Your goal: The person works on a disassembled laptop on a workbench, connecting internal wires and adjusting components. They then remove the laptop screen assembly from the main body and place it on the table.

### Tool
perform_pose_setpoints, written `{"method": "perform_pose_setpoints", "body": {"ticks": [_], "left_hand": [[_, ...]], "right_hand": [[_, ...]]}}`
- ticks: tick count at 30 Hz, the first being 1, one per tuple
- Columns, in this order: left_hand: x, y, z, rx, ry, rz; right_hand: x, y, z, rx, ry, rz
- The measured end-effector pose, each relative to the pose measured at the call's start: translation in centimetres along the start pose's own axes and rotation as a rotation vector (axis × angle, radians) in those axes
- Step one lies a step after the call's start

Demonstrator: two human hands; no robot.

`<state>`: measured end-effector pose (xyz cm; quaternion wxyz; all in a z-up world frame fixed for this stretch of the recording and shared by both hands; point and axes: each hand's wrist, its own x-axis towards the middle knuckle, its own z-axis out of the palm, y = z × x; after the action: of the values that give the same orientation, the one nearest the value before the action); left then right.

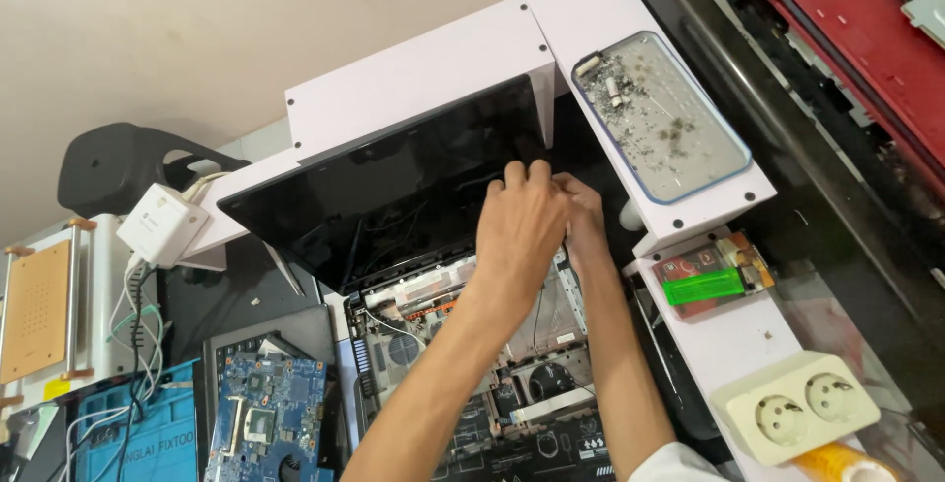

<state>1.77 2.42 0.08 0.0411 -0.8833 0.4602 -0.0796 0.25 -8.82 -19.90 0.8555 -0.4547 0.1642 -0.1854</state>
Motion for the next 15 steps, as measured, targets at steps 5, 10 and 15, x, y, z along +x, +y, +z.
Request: {"method": "perform_pose_setpoints", "body": {"ticks": [5,10,15], "left_hand": [[-0.3,-0.6,-0.8,-0.010,0.126,0.036],[-0.6,-0.5,-1.3,-0.021,0.189,0.060],[-1.1,-1.2,-0.3,-0.083,0.270,0.034]], "right_hand": [[-0.3,-0.7,0.5,-0.049,0.025,0.002],[-0.6,-1.5,1.0,-0.083,0.131,0.106],[-0.1,-0.1,0.2,0.025,-0.003,0.031]]}}
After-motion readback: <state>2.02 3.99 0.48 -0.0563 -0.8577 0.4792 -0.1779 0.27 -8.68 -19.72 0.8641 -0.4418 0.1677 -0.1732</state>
